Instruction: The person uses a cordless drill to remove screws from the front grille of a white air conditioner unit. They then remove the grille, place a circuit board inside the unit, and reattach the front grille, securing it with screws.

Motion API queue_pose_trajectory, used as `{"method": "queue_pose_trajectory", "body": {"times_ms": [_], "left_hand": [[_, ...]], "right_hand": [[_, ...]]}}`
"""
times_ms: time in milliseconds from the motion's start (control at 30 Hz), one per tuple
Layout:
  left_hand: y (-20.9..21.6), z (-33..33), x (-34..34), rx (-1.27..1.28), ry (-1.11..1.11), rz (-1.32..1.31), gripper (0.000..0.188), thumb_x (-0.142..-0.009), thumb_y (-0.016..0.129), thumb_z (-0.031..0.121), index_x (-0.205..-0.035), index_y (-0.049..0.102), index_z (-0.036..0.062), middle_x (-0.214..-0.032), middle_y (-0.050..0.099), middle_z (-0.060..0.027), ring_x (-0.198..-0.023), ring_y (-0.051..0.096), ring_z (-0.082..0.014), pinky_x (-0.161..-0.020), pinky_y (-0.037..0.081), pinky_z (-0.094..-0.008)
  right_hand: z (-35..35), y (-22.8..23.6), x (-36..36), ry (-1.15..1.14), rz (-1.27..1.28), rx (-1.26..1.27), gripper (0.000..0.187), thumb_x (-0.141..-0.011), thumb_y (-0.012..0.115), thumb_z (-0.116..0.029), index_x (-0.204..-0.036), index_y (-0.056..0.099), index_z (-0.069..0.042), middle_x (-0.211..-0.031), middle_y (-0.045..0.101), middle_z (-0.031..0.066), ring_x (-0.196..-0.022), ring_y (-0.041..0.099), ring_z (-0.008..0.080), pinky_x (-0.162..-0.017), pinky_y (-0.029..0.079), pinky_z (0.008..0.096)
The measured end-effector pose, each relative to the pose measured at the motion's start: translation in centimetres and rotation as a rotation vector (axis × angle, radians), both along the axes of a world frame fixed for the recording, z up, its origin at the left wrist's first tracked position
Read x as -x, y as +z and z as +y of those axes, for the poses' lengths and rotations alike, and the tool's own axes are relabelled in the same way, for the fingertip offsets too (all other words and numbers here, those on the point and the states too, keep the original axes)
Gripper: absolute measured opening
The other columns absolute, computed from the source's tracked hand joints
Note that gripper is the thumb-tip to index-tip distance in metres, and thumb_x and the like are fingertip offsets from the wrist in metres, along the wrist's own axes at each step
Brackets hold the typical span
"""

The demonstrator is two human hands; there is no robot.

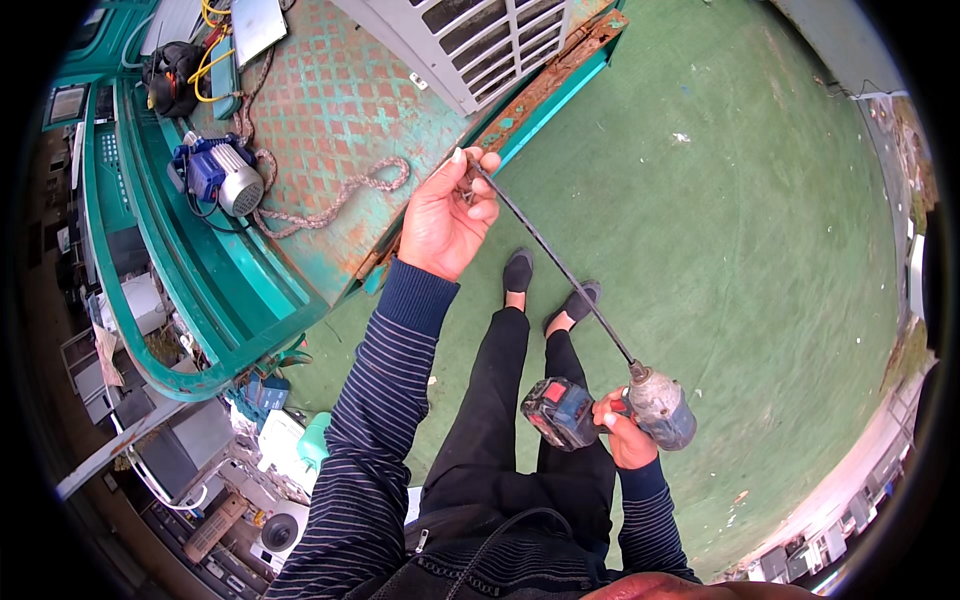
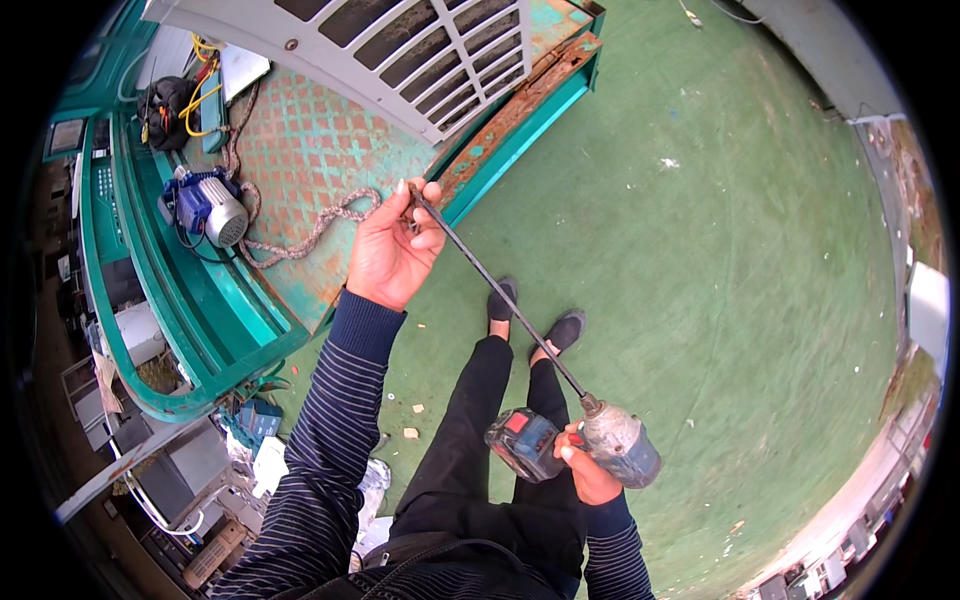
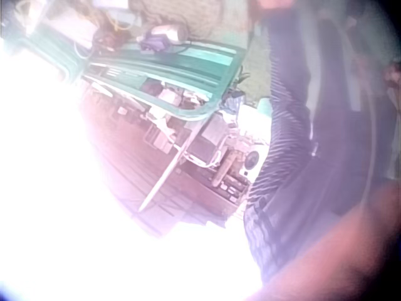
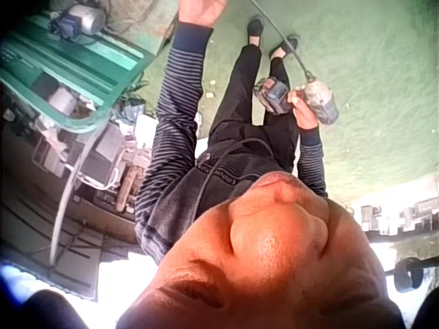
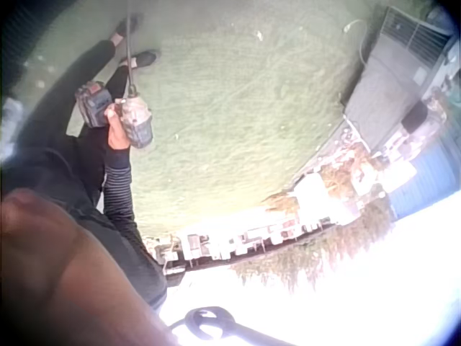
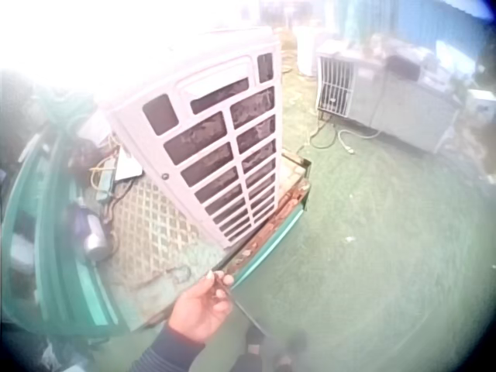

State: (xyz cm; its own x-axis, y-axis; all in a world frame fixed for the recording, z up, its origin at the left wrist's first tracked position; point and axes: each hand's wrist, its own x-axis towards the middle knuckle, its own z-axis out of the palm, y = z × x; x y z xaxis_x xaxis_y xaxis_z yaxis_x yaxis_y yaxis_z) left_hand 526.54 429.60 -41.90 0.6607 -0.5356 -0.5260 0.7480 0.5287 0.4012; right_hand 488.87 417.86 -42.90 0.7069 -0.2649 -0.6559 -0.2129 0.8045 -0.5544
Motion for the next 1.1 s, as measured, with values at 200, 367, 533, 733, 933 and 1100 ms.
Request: {"method": "queue_pose_trajectory", "body": {"times_ms": [200, 367, 533, 733, 933, 1100], "left_hand": [[0.6, 0.2, -0.8, -0.125, -0.053, -0.099, 0.018, -0.097, 0.058, 0.017, -0.106, 0.061, 0.0021, -0.098, 0.069, -0.0098, -0.072, 0.06, -0.0105, -0.055, 0.044, -0.0213], [1.0, -0.7, -1.7, -0.327, -0.077, -0.191, 0.019, -0.097, 0.058, 0.018, -0.106, 0.06, 0.0015, -0.091, 0.067, -0.007, -0.071, 0.057, -0.0096, -0.052, 0.041, -0.0209], [1.3, -2.8, -3.3, -0.29, -0.02, -0.231, 0.018, -0.097, 0.058, 0.018, -0.104, 0.06, 0.0021, -0.086, 0.064, -0.0044, -0.068, 0.053, -0.0085, -0.051, 0.04, -0.021], [1.0, -3.7, -6.1, -0.218, 0.02, -0.309, 0.022, -0.101, 0.055, 0.022, -0.109, 0.06, 0.0019, -0.09, 0.062, -0.0028, -0.069, 0.051, -0.007, -0.055, 0.04, -0.0207], [0.7, -3.0, -7.8, -0.209, 0.053, -0.339, 0.024, -0.103, 0.05, 0.021, -0.113, 0.059, 0.0007, -0.093, 0.062, -0.0043, -0.07, 0.05, -0.0073, -0.058, 0.042, -0.0212], [0.7, -2.9, -8.2, -0.203, 0.031, -0.317, 0.025, -0.103, 0.049, 0.02, -0.115, 0.059, 0.0003, -0.094, 0.062, -0.0048, -0.07, 0.05, -0.0074, -0.058, 0.043, -0.0216]], "right_hand": [[0.2, 0.4, -0.3, 0.051, 0.034, 0.059, 0.032, -0.083, 0.067, -0.008, -0.112, 0.054, -0.005, -0.078, 0.056, 0.0054, -0.077, 0.056, 0.0207, -0.082, 0.044, 0.0404], [0.5, 1.8, -1.3, 0.12, 0.069, 0.24, 0.039, -0.084, 0.068, -0.012, -0.118, 0.053, -0.001, -0.08, 0.058, 0.0065, -0.079, 0.056, 0.0206, -0.081, 0.045, 0.0399], [1.7, 0.9, -3.5, 0.034, -0.071, 0.118, 0.035, -0.09, 0.063, -0.014, -0.119, 0.052, 0.001, -0.079, 0.058, 0.0071, -0.078, 0.056, 0.0201, -0.082, 0.045, 0.0407], [3.7, 0.4, -7.6, -0.168, -0.214, -0.285, 0.03, -0.092, 0.062, -0.014, -0.114, 0.052, 0.003, -0.076, 0.056, 0.0073, -0.073, 0.055, 0.0197, -0.08, 0.046, 0.0415], [4.2, -0.2, -9.7, -0.065, -0.187, -0.21, 0.033, -0.092, 0.061, -0.02, -0.116, 0.049, -0.001, -0.074, 0.053, 0.0045, -0.073, 0.052, 0.017, -0.08, 0.044, 0.0401], [4.2, -0.5, -9.8, -0.078, -0.186, -0.19, 0.032, -0.092, 0.061, -0.019, -0.115, 0.051, 0.0, -0.074, 0.053, 0.0047, -0.073, 0.053, 0.0181, -0.08, 0.044, 0.0401]]}}
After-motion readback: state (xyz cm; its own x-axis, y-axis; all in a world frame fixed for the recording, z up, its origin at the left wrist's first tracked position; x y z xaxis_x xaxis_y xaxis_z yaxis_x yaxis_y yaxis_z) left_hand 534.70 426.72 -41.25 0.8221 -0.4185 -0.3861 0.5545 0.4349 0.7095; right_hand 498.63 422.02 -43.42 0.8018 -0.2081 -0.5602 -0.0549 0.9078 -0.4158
